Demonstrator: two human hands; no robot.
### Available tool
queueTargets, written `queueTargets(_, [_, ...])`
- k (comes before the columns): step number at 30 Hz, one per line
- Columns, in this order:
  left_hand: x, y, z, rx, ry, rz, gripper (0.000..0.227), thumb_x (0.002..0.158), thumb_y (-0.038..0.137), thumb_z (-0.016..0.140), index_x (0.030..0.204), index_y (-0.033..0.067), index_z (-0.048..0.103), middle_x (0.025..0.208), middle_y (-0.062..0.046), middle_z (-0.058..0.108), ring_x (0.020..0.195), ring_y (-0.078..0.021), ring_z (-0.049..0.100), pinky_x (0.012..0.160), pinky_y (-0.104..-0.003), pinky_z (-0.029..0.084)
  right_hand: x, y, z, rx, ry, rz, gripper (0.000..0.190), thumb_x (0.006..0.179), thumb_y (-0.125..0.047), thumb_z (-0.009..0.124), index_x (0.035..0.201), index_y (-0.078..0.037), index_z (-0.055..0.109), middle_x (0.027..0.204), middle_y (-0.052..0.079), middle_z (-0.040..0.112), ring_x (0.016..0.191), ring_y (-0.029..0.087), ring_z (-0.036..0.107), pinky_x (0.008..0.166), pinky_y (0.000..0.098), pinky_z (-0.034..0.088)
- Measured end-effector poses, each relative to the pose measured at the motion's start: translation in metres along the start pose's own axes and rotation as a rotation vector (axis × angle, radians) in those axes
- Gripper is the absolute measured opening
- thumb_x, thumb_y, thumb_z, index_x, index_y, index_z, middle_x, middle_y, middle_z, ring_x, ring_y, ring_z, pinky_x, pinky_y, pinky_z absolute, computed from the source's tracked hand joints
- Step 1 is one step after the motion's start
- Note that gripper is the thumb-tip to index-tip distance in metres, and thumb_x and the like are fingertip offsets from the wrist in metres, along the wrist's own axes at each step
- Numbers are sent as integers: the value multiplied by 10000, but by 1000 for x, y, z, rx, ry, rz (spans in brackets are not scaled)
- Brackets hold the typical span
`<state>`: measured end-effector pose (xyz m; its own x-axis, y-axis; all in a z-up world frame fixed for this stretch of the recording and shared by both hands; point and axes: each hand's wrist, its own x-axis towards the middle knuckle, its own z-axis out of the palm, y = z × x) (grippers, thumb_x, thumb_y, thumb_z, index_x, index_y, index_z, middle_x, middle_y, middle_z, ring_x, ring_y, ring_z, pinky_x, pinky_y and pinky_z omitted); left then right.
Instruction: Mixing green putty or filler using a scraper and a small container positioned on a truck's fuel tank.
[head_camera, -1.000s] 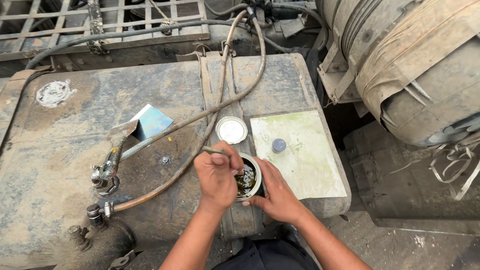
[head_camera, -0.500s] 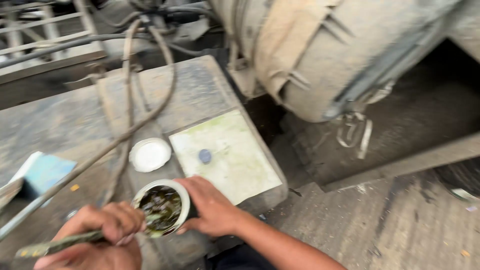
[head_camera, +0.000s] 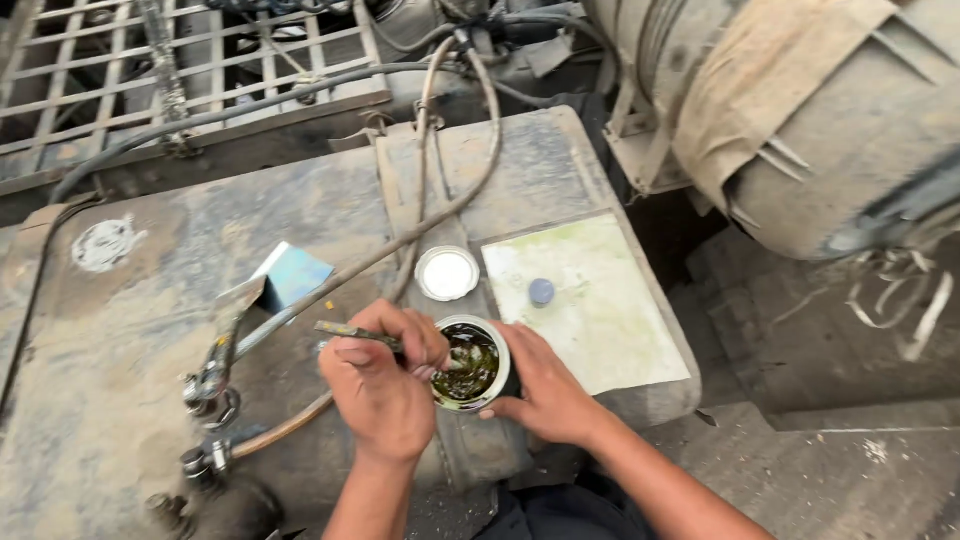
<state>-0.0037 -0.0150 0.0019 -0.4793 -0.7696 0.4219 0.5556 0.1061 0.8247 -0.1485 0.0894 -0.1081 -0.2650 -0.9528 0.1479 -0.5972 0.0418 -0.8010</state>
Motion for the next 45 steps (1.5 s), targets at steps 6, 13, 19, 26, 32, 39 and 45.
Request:
queueTargets(6, [-9, -32, -14, -30, -6, 44, 770, 968, 739, 533, 741, 6, 465, 638, -66, 456, 600, -151, 443, 588, -327, 405, 4, -1, 4, -23, -6, -6, 1094, 684, -369, 900, 1540, -65, 290, 1496, 213, 456, 1465, 415, 347, 1182, 531, 282])
queueTargets(13, [-13, -47, -18, 152, -63, 25, 782, 958, 757, 490, 710, 16, 473, 625, -71, 492, 589, -144, 462, 556, -311, 385, 2, -2, 5, -7, -5, -38, 1067, 706, -409, 867, 1549, -80, 301, 1499, 190, 490, 1466, 396, 393, 1204, 521, 313])
queueTargets(19, [-9, -9, -9, 33, 11, 12, 766, 966, 746, 502, 718, 23, 458, 615, -57, 460, 582, -150, 436, 557, -322, 392, -2, 12, 11, -48, -39, 70, 1121, 707, -464, 861, 1569, -93, 247, 1560, 206, 417, 1512, 426, 263, 1213, 537, 235])
queueTargets(26, [-8, -13, -8, 8, 22, 116, 765, 963, 747, 513, 712, 26, 454, 595, -51, 449, 553, -156, 444, 545, -333, 410, 3, 10, 8, -62, -38, 34, 1121, 705, -450, 867, 1562, -79, 248, 1545, 223, 424, 1504, 433, 274, 1217, 545, 227])
queueTargets(32, [-8, -59, -20, 124, -41, 77, 787, 951, 766, 503, 714, 17, 481, 622, -56, 489, 586, -148, 473, 561, -304, 398, 3, 14, 9, -78, -28, 6, 1108, 724, -431, 871, 1562, -68, 244, 1547, 243, 404, 1499, 451, 268, 1201, 550, 236])
queueTargets(39, [-2, -31, -11, 127, 16, 23, 807, 924, 791, 475, 691, 19, 491, 602, -57, 508, 545, -135, 484, 513, -293, 399, 2, 4, 8, -52, -7, -12, 1143, 675, -437, 890, 1562, -82, 262, 1517, 190, 481, 1490, 414, 334, 1243, 549, 199])
queueTargets(45, [4, 1, -10, 91, -52, 109, 788, 989, 763, 484, 724, 21, 461, 625, -55, 451, 588, -149, 448, 572, -329, 425, 6, -6, 2, -12, -32, 78, 1119, 628, -364, 931, 1527, -104, 316, 1449, 163, 511, 1433, 380, 420, 1186, 513, 331])
